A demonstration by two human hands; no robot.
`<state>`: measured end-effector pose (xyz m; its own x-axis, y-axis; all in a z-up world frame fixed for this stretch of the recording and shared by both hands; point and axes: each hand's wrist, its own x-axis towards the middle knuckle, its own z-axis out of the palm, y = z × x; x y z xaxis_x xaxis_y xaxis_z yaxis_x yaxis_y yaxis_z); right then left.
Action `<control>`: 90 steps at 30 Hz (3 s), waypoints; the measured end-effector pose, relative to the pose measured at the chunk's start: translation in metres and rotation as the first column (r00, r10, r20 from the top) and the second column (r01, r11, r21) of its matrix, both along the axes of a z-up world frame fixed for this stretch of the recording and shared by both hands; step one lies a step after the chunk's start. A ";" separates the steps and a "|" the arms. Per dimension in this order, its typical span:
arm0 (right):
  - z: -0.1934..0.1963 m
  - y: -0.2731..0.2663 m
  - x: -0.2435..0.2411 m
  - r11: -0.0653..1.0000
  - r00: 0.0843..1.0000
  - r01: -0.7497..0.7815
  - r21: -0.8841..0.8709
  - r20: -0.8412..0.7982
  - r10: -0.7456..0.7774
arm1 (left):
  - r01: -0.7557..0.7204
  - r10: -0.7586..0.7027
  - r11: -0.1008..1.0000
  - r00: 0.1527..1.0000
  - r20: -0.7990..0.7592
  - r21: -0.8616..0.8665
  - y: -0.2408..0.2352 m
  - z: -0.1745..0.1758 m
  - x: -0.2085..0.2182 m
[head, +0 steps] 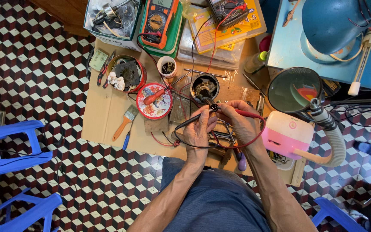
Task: The person uses a magnifying glass and a soldering iron to work on a small electronic component. They then use a multimeter to test the component and connect it to a microphone.
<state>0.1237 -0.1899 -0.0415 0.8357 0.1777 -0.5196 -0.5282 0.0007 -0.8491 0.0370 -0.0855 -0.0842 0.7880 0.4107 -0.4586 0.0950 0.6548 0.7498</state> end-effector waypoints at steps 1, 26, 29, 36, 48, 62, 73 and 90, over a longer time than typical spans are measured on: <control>0.000 0.000 0.000 1.000 1.000 0.005 0.003 -0.002 -0.005 | -0.006 0.006 1.000 1.000 0.000 0.006 0.000 0.001 0.000; -0.006 -0.004 0.002 1.000 1.000 -0.029 -0.006 0.001 0.029 | 0.012 -0.014 0.992 1.000 0.013 0.122 -0.001 0.013 0.004; -0.006 -0.004 0.002 0.999 1.000 -0.024 0.035 0.010 0.024 | 0.010 -0.011 0.982 1.000 0.006 0.186 -0.002 0.018 0.005; -0.003 -0.004 0.002 0.999 0.999 -0.038 0.030 0.006 0.038 | 0.020 -0.015 0.949 1.000 -0.018 0.316 -0.002 0.025 0.006; 0.000 -0.005 0.000 0.999 0.999 -0.044 0.023 0.025 0.043 | 0.035 -0.039 0.940 0.999 0.004 0.339 -0.004 0.024 0.006; -0.009 -0.007 0.002 0.999 0.999 -0.051 -0.017 -0.006 0.051 | 0.068 -0.031 0.893 0.995 -0.090 0.445 -0.003 0.026 0.008; -0.021 -0.013 0.005 0.999 0.999 -0.040 -0.031 -0.022 0.040 | 0.101 -0.057 0.927 0.990 -0.131 0.361 -0.005 0.025 0.008; -0.018 -0.011 0.005 0.999 0.999 -0.039 -0.013 -0.015 0.039 | 0.131 -0.088 0.925 0.987 -0.133 0.358 -0.004 0.031 0.009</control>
